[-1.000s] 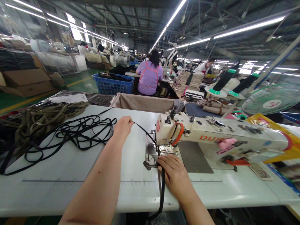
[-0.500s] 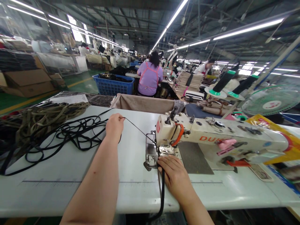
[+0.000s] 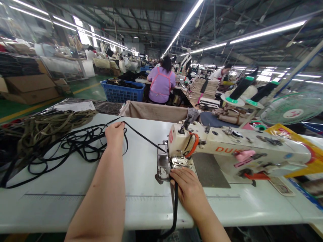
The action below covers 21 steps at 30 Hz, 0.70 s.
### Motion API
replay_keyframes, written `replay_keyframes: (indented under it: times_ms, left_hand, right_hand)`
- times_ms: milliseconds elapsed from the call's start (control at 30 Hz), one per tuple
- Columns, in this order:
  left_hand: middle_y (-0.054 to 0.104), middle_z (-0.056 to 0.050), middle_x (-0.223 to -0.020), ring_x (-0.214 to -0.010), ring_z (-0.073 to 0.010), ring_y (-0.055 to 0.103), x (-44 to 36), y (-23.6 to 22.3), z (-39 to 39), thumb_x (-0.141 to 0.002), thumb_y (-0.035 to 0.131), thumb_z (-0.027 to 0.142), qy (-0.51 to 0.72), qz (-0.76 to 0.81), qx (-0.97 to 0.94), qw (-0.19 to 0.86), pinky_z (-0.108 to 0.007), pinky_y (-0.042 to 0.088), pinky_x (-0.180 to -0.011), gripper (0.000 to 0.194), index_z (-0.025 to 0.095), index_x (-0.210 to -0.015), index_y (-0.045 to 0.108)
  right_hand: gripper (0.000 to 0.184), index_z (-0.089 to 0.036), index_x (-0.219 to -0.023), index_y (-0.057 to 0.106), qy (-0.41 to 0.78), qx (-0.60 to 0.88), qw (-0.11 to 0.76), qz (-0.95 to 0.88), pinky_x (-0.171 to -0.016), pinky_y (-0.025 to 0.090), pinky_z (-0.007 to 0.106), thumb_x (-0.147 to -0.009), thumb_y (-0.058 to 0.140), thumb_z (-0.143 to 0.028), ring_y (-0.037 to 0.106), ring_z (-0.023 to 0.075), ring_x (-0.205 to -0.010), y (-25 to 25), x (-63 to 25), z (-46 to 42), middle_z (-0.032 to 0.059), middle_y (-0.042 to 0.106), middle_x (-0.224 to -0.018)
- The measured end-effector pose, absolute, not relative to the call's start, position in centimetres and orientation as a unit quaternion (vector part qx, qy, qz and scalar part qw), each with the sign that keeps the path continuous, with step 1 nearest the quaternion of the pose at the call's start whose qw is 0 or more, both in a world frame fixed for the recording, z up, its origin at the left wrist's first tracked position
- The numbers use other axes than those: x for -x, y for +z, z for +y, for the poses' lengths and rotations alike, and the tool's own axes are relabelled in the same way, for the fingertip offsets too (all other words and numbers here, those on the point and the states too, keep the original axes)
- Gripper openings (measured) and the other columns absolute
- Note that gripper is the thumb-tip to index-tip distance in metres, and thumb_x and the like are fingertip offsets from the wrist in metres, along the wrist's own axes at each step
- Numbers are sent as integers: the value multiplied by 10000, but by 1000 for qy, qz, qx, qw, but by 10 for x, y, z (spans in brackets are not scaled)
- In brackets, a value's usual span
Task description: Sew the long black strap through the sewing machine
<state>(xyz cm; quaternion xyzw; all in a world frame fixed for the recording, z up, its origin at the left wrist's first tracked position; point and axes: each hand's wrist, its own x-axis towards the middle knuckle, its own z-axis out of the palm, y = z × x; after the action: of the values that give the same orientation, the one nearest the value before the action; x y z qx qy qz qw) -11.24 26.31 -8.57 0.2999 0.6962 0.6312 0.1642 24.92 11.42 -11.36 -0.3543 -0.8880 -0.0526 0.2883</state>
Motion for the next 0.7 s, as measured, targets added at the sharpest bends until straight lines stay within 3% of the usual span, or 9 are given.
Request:
replay_keyframes:
  times_ms: [100,167,267,333,467,567,700]
  left_hand:
    - [640,-7,-656,-588,-147,562,112,-84,262,-757,709,277,708,644,-216,196,-280,513,-599,246,124,-935,781]
    - [560,31,-599,-496,-98,435,112,-81,260,-746,712,263,743,607,-177,222,-228,388,-487,238,116,-929,755]
    - [455,76,-548,-439,-58,291,113,-77,256,-757,707,227,776,559,-139,255,-205,207,-425,168,114,-881,704]
    - [415,90,-541,-439,-48,262,114,-74,253,-782,690,196,788,544,-120,261,-206,170,-424,97,122,-836,660]
    - [424,78,-586,-480,-43,345,120,-70,251,-892,615,160,796,553,-102,226,-181,240,-449,117,145,-789,560]
    - [508,45,-677,-540,-46,482,124,-69,253,-962,536,105,820,529,-68,208,-160,388,-514,168,162,-810,493]
    - [536,24,-735,-638,-64,629,131,-73,259,-1018,429,61,854,475,-42,206,-223,590,-707,209,184,-850,445]
  right_hand:
    - [247,-219,-1271,738,-53,354,287,-889,-1109,584,494,-1095,563,-211,754,236,-1150,-115,-250,115,85,795,-1248]
    - [244,-215,-1266,738,-53,352,289,-889,-1111,581,491,-1095,563,-206,755,233,-1145,-116,-250,115,82,796,-1244]
    - [241,-211,-1266,740,-55,351,292,-888,-1111,581,484,-1087,580,-199,756,231,-1138,-116,-250,115,83,798,-1238]
    - [245,-213,-1273,741,-57,351,292,-888,-1111,583,482,-1080,591,-197,755,231,-1138,-116,-250,115,87,798,-1238]
    - [250,-212,-1274,742,-57,354,293,-886,-1113,581,484,-1083,581,-193,752,230,-1143,-117,-250,115,88,796,-1243]
    - [247,-210,-1269,743,-53,356,291,-886,-1116,575,480,-1084,581,-195,749,229,-1150,-117,-250,115,86,796,-1243]
    - [245,-210,-1263,752,-50,357,293,-885,-1117,573,482,-1082,586,-207,749,229,-1147,-118,-250,115,90,795,-1242]
